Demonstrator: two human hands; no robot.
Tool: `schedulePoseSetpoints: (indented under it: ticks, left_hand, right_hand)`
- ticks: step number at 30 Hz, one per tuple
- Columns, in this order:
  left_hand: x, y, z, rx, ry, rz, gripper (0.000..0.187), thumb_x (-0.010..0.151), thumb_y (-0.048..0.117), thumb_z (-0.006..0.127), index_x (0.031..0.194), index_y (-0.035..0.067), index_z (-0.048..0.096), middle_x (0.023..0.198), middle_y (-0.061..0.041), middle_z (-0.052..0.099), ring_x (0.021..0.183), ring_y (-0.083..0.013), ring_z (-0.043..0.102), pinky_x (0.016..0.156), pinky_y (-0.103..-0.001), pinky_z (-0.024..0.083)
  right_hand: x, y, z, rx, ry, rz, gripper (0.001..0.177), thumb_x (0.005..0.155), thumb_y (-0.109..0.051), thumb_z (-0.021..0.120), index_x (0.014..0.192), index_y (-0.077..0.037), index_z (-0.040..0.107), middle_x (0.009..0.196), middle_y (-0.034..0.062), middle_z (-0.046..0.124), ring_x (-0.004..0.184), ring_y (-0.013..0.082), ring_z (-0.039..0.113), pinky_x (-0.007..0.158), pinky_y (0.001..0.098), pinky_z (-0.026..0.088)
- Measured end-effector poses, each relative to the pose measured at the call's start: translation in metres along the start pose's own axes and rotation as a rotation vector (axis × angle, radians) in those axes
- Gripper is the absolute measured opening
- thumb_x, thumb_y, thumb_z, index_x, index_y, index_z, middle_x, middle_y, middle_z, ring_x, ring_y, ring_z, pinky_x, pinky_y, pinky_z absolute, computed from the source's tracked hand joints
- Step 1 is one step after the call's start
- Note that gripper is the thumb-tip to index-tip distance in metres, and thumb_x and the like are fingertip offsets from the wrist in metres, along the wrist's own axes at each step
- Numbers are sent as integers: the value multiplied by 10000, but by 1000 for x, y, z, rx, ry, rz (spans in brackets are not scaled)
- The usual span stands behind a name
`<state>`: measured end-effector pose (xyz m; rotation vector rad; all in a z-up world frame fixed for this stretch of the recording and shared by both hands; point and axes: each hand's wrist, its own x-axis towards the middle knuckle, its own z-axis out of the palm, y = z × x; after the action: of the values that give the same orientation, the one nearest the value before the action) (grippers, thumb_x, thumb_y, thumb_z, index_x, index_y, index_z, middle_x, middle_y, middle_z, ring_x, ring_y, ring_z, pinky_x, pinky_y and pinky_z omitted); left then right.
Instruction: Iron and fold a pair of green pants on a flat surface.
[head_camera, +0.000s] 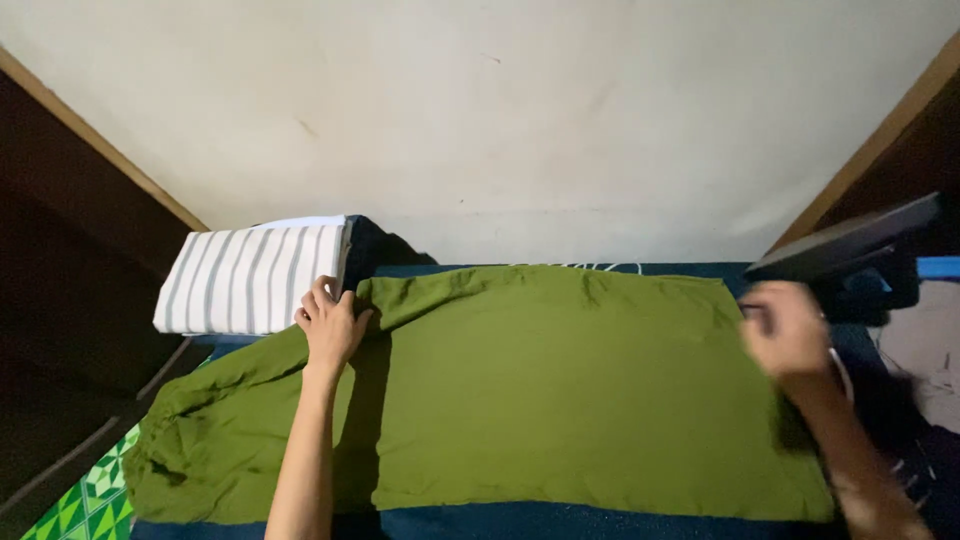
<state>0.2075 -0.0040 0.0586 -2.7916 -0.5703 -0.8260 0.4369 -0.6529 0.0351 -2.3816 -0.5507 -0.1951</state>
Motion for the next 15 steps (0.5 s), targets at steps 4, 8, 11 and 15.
schedulePoseSetpoints:
  ticks: [4, 8, 11, 15]
  left_hand:
    - [-5, -11, -3, -179, -88, 19, 290, 894, 255, 722, 1142, 107, 696, 1241, -103, 647, 1123, -336, 596, 905, -492, 450]
    - [-15, -24, -40, -446, -41, -50, 266, 955, 110, 638, 1215, 82, 684, 1128, -159, 719, 975, -385, 658, 788, -461, 505]
    - [-22, -38, -64, -672, -124, -225, 277, 934, 76, 653, 1206, 27, 637, 908, -210, 702, 791, -352, 692, 715, -410, 527]
    - [-42, -62, -80, -851, 3, -86, 283, 943, -8, 607, 1224, 15, 636, 873, -167, 665, 760, -260, 639, 721, -359, 517]
  right_hand:
    - [30, -41, 60, -112, -40, -355, 410, 884, 48, 579, 1287, -25, 608, 1406, 159, 585, 1284, 302, 610, 1129, 412, 492]
    - [62, -76, 66, -345, -95, -412, 752, 679, 11, 689, 1409, 6, 507, 1478, 214, 503, 1361, 379, 498, 1116, 460, 390]
    - [83, -68, 80, -741, -504, -62, 763, 833, -92, 722, 1525, -121, 403, 1450, 113, 547, 1393, 275, 489, 1235, 501, 288]
    - [80, -20, 83, -688, -513, -91, 627, 832, -132, 726, 1439, -131, 566, 1319, 111, 680, 1255, 252, 641, 1148, 427, 456]
